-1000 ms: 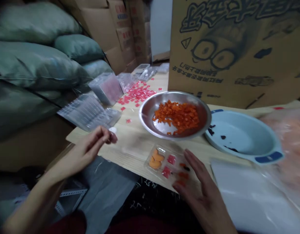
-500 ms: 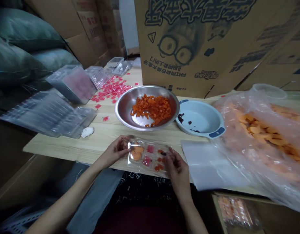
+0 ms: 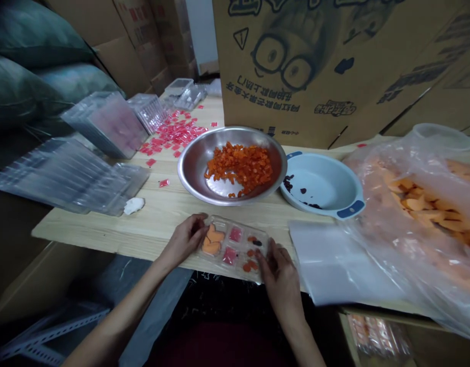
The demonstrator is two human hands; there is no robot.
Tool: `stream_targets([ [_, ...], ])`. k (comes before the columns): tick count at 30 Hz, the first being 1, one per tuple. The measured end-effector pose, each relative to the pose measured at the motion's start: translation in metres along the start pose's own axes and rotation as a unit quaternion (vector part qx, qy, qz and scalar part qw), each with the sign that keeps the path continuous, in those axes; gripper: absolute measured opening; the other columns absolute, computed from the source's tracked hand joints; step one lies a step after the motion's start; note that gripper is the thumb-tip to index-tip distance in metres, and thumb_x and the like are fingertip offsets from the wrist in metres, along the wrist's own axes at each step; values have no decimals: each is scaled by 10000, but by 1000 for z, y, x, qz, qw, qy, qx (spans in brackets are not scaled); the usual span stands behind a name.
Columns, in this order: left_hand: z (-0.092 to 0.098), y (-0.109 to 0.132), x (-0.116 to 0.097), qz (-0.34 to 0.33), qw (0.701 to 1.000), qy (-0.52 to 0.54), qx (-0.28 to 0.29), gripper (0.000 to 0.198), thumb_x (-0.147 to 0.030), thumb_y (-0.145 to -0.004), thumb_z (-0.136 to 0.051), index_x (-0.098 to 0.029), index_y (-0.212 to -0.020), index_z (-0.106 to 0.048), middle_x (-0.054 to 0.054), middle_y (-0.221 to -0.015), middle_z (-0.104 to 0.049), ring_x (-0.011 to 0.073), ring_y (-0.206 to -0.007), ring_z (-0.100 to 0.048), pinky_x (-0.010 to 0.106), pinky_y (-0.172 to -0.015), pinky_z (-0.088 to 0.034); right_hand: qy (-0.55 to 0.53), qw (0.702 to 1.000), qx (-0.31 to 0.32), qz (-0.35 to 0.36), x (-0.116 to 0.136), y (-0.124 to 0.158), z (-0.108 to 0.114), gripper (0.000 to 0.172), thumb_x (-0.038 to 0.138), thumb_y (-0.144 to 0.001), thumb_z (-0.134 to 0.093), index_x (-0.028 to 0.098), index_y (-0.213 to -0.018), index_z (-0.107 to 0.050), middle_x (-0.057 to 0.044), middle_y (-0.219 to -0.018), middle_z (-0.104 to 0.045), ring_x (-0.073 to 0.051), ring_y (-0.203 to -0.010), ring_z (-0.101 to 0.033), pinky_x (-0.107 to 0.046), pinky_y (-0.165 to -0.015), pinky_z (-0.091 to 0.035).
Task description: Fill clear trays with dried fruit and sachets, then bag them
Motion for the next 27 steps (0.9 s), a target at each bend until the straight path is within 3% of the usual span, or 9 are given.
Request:
stream_targets([
  [5,3,17,-4,-2,998,-62,-3,272,-395,-992,-613,-182,-1159,-642,93,-1021,-665,248,-922,-631,401,-869,-495,14,1000,-8,26,4,-9,-5,642,591,-1020,-565,113,-1447,-599,-145,-1072,-641,-277,-940,-620,-450,-876,-529],
  [9,0,39,-10,15,998,-57,13,265,-434,-939,-694,-198,-1042,-632,75,-987,-634,244,-894,-603,393,-826,-473,16,999,-8,35,6,-14,-3,645,605,-1000,-579,106,-1404,-635,-130,-1011,-649,-255,-862,-614,-428,-816,-534],
  [12,-6,56,-10,51,999,8,11,216,-382,-925,-696,-211,-1001,-588,41,-917,-629,214,-840,-590,374,-800,-463,19,1000,3,21,3,-12,1,650,614,-969,-609,116,-1384,-654,-87,-900,-643,-226,-764,-589,-393,-743,-525],
  [14,-11,67,-7,90,990,111,-10,261,-374,-898,-722,-225,-1012,-541,9,-863,-634,188,-794,-602,348,-777,-474,9,1000,7,0,-2,-9,4,689,627,-937,-640,99,-1379,-659,-75,-871,-645,-215,-735,-583,-386,-728,-523],
  [16,-20,81,-3,141,957,250,-38,401,-378,-839,-788,-233,-1082,-505,-10,-841,-668,175,-785,-650,325,-775,-502,-21,999,10,-23,-8,-8,5,729,637,-908,-665,85,-1383,-655,-66,-858,-653,-206,-719,-585,-379,-715,-528],
  [20,-46,115,0,269,845,457,-61,658,-367,-713,-925,-211,-1226,-543,70,-998,-788,225,-913,-770,339,-836,-585,-74,996,19,-47,-17,-8,3,712,606,-866,-714,99,-1364,-663,-53,-843,-659,-191,-701,-584,-354,-680,-521],
  [24,-70,136,-6,346,769,537,-3,553,-312,-661,-968,-157,-1131,-722,132,-1125,-805,286,-1025,-785,369,-887,-641,-75,996,54,-12,-5,-7,0,506,475,-876,-706,132,-1248,-718,-64,-880,-668,-201,-745,-608,-356,-720,-530],
  [27,-80,135,-6,368,750,550,15,462,-293,-644,-969,-147,-1037,-774,130,-1101,-814,304,-1046,-783,348,-856,-662,-36,995,88,31,14,-6,9,414,363,-932,-642,163,-1289,-705,-100,-1014,-697,-230,-871,-655,-378,-811,-558],
])
Point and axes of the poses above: each hand's wrist, its own y-axis away from the middle knuckle, its own z-axis out of the back of the hand, x = y × z, the point moved 8 cm from there along -y, towards the middle knuckle
